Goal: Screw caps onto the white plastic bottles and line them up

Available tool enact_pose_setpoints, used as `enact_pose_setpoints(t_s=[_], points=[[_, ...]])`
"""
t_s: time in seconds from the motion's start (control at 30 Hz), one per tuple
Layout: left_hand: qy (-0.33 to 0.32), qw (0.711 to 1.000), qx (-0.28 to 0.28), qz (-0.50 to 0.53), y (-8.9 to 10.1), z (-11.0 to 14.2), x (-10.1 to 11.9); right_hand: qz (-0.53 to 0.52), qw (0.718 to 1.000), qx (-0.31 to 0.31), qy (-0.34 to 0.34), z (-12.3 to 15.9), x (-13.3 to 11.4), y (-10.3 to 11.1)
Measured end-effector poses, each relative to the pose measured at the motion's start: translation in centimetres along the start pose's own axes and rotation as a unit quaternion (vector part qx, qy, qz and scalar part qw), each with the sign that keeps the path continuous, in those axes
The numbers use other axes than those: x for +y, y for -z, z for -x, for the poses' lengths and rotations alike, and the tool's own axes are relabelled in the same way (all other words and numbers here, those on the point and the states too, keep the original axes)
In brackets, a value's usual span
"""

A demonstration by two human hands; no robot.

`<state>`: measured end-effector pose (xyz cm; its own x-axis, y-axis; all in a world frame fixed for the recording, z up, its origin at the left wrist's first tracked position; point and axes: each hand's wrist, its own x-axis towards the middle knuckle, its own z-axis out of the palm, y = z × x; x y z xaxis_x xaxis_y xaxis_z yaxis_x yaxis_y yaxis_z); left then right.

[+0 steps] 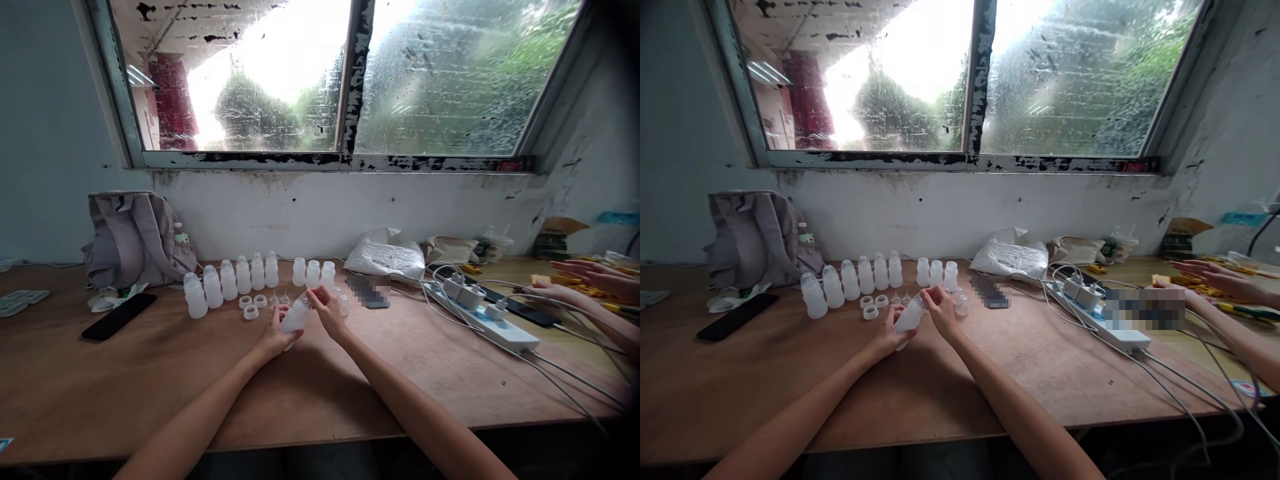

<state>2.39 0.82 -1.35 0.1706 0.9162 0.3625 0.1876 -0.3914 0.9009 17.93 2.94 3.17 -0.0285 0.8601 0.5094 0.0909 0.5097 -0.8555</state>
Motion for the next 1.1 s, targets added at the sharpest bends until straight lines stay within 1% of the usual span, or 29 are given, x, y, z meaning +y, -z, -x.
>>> enact_pose_setpoints(t_s=[0.13,0.3,0.43,0.53,0.6,0.67,0.73,0.8,0.83,0.9,1.0,1.1], points=[[0.012,1.0,-0.024,-0.003,0.1,-0.3,-0.2,-0.026,0.999,-0.032,-0.01,-0.2,-0.1,0.1],[0.006,1.0,-0.024,-0.018,0.1,-0.3,0.0,-0.033,0.998,-0.052,-0.023,-0.4,0.2,0.1],[-0.018,0.998,-0.001,-0.059,0.1,-0.3,-0.3,0.039,0.997,-0.067,0.003,-0.5,0.4,0.3],[-0.066,0.992,0.028,-0.1,0.7,-0.6,-0.1,0.111,0.99,-0.08,0.036,-1.3,-0.3,0.7],[-0.105,0.981,0.069,-0.147,1.5,-0.8,0.2,0.157,0.983,-0.062,0.073,-2.7,-1.2,1.1],[-0.133,0.962,0.112,-0.209,2.5,-1.1,0.6,0.207,0.971,-0.019,0.114,-4.8,-1.9,1.2],[-0.146,0.94,0.136,-0.276,3.6,-1.4,0.6,0.26,0.954,0.023,0.146,-7.3,-2.2,1.1],[-0.136,0.917,0.148,-0.345,4.6,-1.6,0.2,0.309,0.936,0.029,0.169,-9.7,-1.8,0.5],[-0.123,0.906,0.15,-0.377,4.9,-1.6,-0.1,0.338,0.924,0.026,0.178,-10.7,-1.4,0.0],[-0.086,0.885,0.146,-0.433,5.5,-1.7,-0.6,0.39,0.904,0.01,0.176,-12.1,-0.3,-1.1],[-0.017,0.856,0.139,-0.498,6.0,-1.7,-1.1,0.458,0.875,-0.023,0.153,-13.3,1.5,-2.9],[0.05,0.826,0.139,-0.544,6.2,-1.7,-1.1,0.5,0.855,-0.049,0.127,-14.0,2.8,-4.1]])
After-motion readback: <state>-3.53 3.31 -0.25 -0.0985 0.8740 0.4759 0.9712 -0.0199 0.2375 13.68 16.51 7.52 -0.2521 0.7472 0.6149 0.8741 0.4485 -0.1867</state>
